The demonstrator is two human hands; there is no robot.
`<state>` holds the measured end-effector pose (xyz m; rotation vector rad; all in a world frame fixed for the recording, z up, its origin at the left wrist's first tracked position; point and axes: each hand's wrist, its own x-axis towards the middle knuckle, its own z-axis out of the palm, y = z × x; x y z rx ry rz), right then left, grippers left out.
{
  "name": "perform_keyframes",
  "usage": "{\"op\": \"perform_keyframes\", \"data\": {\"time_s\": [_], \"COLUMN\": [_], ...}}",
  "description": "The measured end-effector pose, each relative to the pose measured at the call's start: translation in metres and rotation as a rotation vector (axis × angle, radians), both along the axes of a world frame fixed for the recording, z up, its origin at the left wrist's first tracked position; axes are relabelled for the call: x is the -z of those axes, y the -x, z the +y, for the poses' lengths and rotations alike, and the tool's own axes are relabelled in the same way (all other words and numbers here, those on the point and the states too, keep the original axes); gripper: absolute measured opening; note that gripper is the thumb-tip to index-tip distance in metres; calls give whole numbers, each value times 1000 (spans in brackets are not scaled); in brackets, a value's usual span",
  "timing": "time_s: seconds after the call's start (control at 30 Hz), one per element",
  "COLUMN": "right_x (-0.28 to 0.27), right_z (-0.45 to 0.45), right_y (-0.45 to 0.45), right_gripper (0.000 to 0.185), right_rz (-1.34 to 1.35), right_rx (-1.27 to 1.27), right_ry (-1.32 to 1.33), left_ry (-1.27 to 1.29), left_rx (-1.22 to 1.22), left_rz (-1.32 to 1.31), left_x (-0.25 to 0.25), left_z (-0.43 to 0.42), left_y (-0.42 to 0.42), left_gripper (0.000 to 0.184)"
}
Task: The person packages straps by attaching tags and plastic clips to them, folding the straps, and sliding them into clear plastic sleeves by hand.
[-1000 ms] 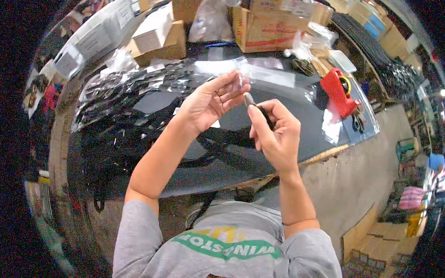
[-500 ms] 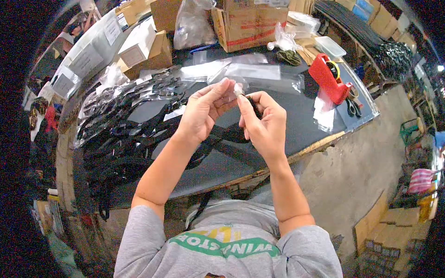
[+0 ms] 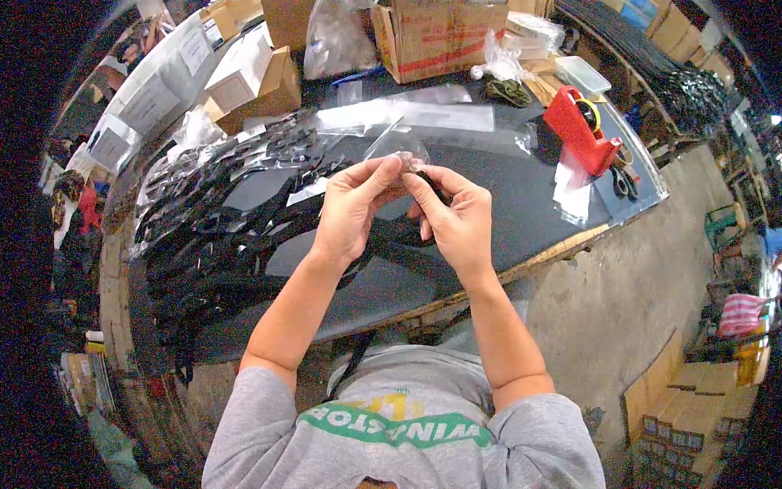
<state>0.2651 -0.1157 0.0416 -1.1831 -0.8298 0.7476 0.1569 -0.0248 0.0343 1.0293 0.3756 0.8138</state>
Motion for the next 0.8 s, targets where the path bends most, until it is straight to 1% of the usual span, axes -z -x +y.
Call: {"op": "perform_keyframes", "data": {"time_s": [0.07, 0.13, 0.17, 0.23, 0.27, 0.3, 0.33, 0.37, 0.43, 0.5, 0.53, 0.63, 0.7, 0.73, 0.77, 0.8], "right_x": [2, 4, 4, 4, 1, 3, 5, 6, 3, 3, 1, -4, 4, 9, 13, 16], "right_z": [0, -1, -2, -3, -3, -3, -3, -3, 0, 5, 6, 11, 14, 17, 20, 24], "right_y": [-1, -2, -1, 0, 1, 1, 0, -1, 0, 2, 4, 7, 5, 4, 4, 4], "right_gripper": [21, 25, 25, 30, 27, 27, 25, 24, 28, 28, 28, 33, 35, 34, 34, 32], "right_rz": [-22, -72, -71, -105, -33, -32, -21, -11, -25, -46, -39, 51, -33, -42, -42, -57], "right_rx": [-17, -133, -134, -146, -110, -111, -52, 8, 9, 33, 14, -101, -240, -276, -280, -273], "right_ry": [9, -62, -62, -125, -130, -129, -150, -170, -171, -178, -182, -173, -114, -106, -110, -109], "left_ry": [-2, -5, -10, -14, -12, -9, -9, -16, -24, 30, 30, -106, -184, -201, -248, -199], "left_rx": [-21, -40, -58, -78, -81, -84, -84, -87, -90, -60, -87, -207, -324, -373, -441, -443], "left_rz": [17, 34, 41, 50, 60, 69, 70, 89, 111, 5, -19, -8, -26, -7, 1, -24], "left_x": [-5, -5, -3, 0, 1, 2, 4, 7, 8, 5, 4, -6, -17, -23, -29, -30], "left_z": [-1, 0, 2, 4, 3, 2, 1, -1, -5, -11, -11, -2, 13, 20, 23, 27], "left_y": [1, 2, 3, 5, 5, 6, 6, 5, 2, -1, -2, 5, 16, 23, 30, 34], "left_gripper": [21, 21, 21, 20, 20, 19, 19, 19, 20, 19, 19, 13, 12, 11, 10, 9]}}
